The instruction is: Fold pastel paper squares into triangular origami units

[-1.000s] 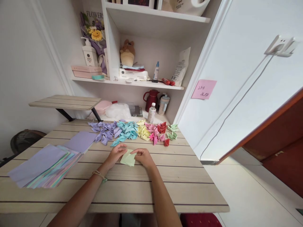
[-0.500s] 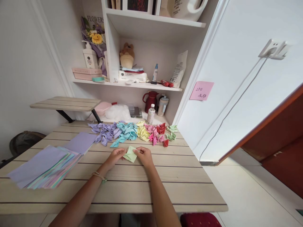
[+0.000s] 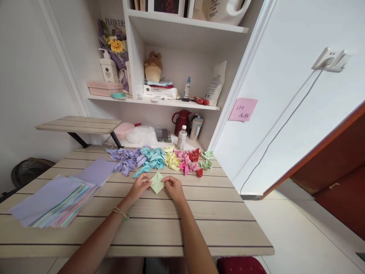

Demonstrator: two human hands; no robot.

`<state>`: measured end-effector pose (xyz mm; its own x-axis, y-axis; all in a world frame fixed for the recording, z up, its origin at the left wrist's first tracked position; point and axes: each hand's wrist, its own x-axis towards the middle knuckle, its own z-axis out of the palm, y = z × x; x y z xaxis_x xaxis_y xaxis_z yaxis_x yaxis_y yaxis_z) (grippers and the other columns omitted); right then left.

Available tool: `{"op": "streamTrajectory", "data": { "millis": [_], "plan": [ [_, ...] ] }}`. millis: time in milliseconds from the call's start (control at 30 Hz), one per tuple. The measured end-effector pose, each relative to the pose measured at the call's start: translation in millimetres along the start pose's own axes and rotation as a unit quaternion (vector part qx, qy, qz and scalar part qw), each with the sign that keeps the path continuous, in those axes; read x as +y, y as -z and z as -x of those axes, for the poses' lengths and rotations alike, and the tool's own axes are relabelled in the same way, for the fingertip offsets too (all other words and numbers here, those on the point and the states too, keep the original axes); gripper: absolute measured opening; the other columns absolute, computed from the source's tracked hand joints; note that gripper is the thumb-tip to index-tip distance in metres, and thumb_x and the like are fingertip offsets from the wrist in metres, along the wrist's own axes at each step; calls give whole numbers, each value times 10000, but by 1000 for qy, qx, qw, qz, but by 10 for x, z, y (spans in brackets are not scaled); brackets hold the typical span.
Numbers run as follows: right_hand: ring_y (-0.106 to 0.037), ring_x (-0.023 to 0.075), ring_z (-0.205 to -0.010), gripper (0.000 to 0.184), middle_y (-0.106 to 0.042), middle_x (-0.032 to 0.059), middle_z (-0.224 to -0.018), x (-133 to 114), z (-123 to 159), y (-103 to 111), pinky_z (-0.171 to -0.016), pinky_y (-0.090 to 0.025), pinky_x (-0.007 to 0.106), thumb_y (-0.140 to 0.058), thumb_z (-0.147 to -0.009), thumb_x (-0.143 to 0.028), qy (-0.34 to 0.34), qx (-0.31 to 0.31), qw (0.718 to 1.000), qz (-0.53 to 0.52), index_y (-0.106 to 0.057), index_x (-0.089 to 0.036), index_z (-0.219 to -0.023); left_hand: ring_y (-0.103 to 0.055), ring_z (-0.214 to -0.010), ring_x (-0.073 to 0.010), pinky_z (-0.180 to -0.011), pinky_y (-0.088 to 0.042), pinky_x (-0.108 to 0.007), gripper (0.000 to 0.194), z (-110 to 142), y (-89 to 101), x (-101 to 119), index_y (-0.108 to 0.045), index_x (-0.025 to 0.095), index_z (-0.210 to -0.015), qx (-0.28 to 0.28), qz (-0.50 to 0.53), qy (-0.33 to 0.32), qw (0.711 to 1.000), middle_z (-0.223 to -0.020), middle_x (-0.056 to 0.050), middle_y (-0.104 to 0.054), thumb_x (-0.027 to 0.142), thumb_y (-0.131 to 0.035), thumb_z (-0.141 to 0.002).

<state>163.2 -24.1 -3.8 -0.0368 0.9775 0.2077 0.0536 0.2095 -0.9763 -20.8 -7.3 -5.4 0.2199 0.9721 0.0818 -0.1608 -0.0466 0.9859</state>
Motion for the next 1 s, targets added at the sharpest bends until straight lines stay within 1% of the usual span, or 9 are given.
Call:
{"op": "streamTrajectory", "data": {
  "millis": [100, 167, 267, 400, 467, 567, 800, 900, 1000],
  "plan": [
    [-448, 88, -479, 386, -591, -4, -664, 22, 9, 4, -450, -379, 204, -681, -624, -322, 3, -32, 998, 46, -644, -156, -970, -628, -719, -159, -659, -491, -261, 344, 6, -9, 9, -574, 146, -820, -6, -10, -6, 1000, -796, -42, -668, 301, -745, -564],
    [-450, 86, -499, 446, -606, 10, -745, 21, 10, 11, -469, -381, 207, -694, -620, -318, 25, -40, 997, 69, -637, -166, -1036, -631, -785, -183, -711, -493, -283, 435, 19, -17, 20, -600, 138, -884, -15, -19, -6, 1000, -864, -60, -676, 264, -782, -509],
    [-504, 122, -591, 335, -619, 41, -795, -7, 6, 28, -552, -415, 240, -646, -691, -348, 75, -33, 990, 119, -681, -184, -981, -625, -723, -174, -669, -490, -271, 452, 34, -16, 37, -621, 132, -910, 1, -56, -16, 998, -773, -40, -675, 291, -779, -519],
    [-558, 167, -667, 286, -648, 60, -765, -44, 13, 30, -601, -438, 265, -600, -746, -378, 93, -27, 985, 146, -707, -193, -935, -552, -496, -121, -510, -436, -223, 356, 38, 7, 50, -636, 129, -885, 18, -106, -18, 994, -518, 23, -575, 402, -668, -659],
    [-582, 182, -688, 315, -672, 69, -803, -48, 25, 11, -612, -455, 276, -614, -734, -396, 80, -31, 987, 137, -700, -191, -958, -568, -503, -128, -517, -447, -232, 375, 37, 7, 47, -613, 134, -909, 12, -83, -18, 996, -559, 6, -602, 437, -631, -688],
    [-610, 203, -714, 361, -697, 78, -849, -31, 42, -31, -627, -480, 294, -621, -725, -421, 54, -39, 991, 113, -687, -182, -986, -619, -604, -157, -596, -482, -263, 374, 36, -10, 36, -581, 147, -883, 12, -50, -26, 998, -688, -35, -651, 465, -620, -689],
    [-640, 207, -702, 360, -714, 70, -796, 75, 24, -47, -662, -509, 318, -591, -742, -426, 34, -10, 992, 119, -685, -168, -974, -620, -653, -168, -649, -489, -279, 326, 54, -23, 21, -589, 167, -872, 15, -90, -33, 995, -682, -21, -634, 447, -607, -706],
    [-645, 204, -696, 360, -715, 68, -803, 74, 23, -34, -665, -512, 316, -569, -765, -415, 40, -7, 990, 133, -672, -168, -1006, -610, -654, -166, -651, -486, -278, 318, 68, -20, 16, -601, 167, -910, 13, -109, -40, 993, -714, -27, -636, 418, -602, -715],
    [-649, 216, -744, 300, -712, 65, -872, 24, 36, -37, -711, -501, 328, -529, -799, -377, 78, -10, 982, 173, -678, -203, -991, -597, -670, -171, -655, -480, -282, 313, 88, -31, 22, -612, 171, -960, 6, -144, -50, 988, -790, -48, -648, 382, -592, -729]
  ]
}}
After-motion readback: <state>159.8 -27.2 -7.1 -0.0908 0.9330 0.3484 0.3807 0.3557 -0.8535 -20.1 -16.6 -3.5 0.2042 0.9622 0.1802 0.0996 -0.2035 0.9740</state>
